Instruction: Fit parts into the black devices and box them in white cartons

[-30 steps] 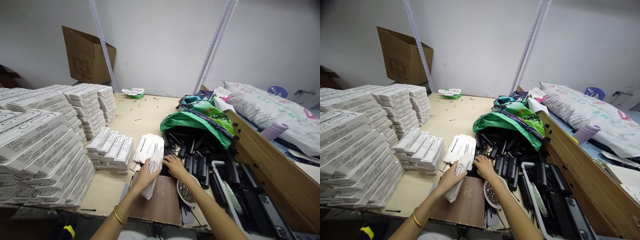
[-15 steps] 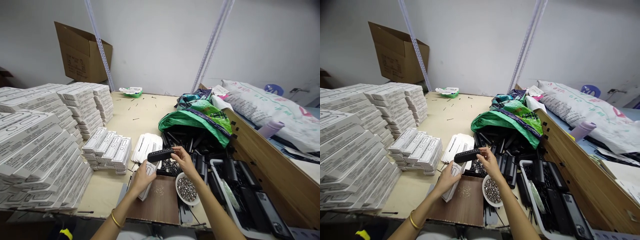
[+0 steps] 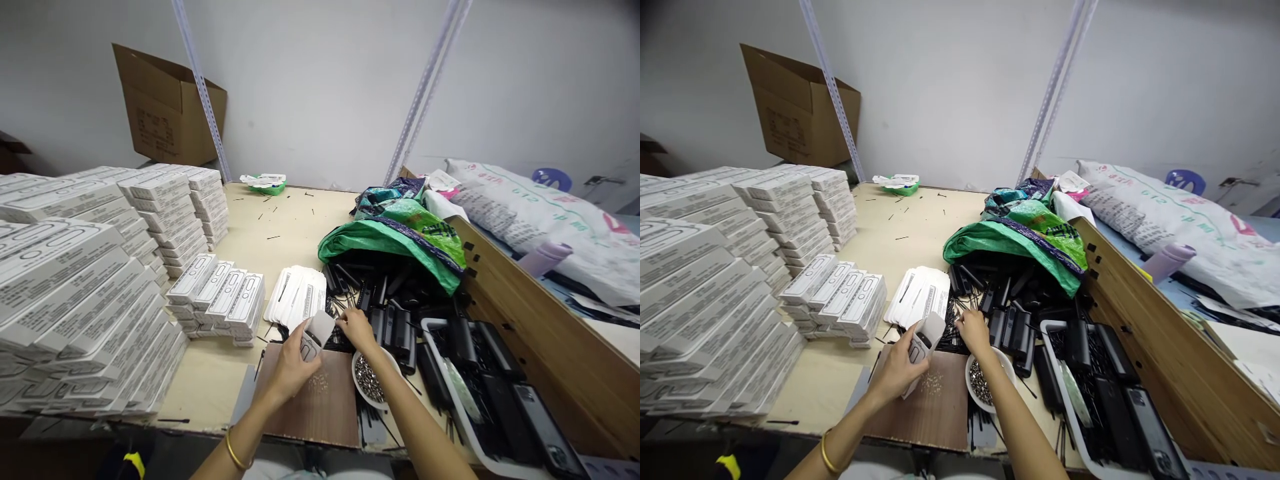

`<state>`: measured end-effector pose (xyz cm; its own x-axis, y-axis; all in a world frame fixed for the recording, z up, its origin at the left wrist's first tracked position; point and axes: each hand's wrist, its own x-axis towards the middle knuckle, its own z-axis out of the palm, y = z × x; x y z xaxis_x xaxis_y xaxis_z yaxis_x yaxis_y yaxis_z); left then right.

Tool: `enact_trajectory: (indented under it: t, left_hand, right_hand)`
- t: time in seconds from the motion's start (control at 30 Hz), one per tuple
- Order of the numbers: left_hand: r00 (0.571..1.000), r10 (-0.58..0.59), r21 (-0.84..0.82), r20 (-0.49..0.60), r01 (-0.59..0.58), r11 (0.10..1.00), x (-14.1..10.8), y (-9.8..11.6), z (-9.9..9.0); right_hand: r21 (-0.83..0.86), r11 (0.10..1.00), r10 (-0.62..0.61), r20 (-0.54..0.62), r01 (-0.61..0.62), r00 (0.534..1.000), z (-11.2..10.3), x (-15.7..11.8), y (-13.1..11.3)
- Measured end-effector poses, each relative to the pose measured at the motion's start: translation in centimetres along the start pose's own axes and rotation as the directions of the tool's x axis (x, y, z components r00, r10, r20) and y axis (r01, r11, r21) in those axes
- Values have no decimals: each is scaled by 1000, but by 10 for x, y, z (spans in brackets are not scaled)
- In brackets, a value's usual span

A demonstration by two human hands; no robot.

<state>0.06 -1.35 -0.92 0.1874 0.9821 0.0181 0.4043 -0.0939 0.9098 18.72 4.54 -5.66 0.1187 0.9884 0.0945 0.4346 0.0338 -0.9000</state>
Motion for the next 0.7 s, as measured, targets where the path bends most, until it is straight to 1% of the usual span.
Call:
enact_trajectory:
  t: [0.1, 0.17, 0.27, 0.37, 0.4, 0.47, 0.53, 0.57, 0.63, 0.7]
  left_hand:
    - [999, 22, -112, -28, -25, 993, -2, -1, 7]
    - [999, 35, -178, -24, -39, 983, -3, 1, 11]
    - [999, 27, -194, -28, -32, 980, -1, 3, 18]
    - [999, 19, -157, -34, -24, 987, 0, 3, 23]
    - [999, 19, -152, -35, -24, 988, 0, 3, 24]
    - [999, 20, -153, -46, -27, 988, -1, 2, 25]
    - [998, 35, -161, -60, -45, 986, -2, 2, 25]
    - [996, 47, -162, -69, -58, 985, -3, 2, 24]
    - [994, 83, -151, -70, -92, 984, -4, 2, 23]
    - [992, 122, -125, -22, -124, 984, -4, 2, 22]
  right_hand:
    - [33, 999, 13, -51, -11, 999, 2, 1, 7]
    - [94, 996, 18, -73, -11, 997, -4, -1, 2]
    - [218, 976, 21, -87, -1, 996, -14, -10, -20]
    - [386, 920, -11, -137, 63, 991, -16, -32, -48]
    - [385, 918, -33, -167, 96, 985, -14, -40, -56]
    - [276, 949, -104, -178, 152, 978, -12, -55, -66]
    - [137, 974, -166, -119, 181, 979, -11, -65, -67]
    - [111, 976, -174, -103, 185, 979, -10, -67, -65]
    - [158, 976, -131, -138, 152, 982, -7, -66, -59]
    - [283, 955, -49, -155, 92, 987, 1, -62, -52]
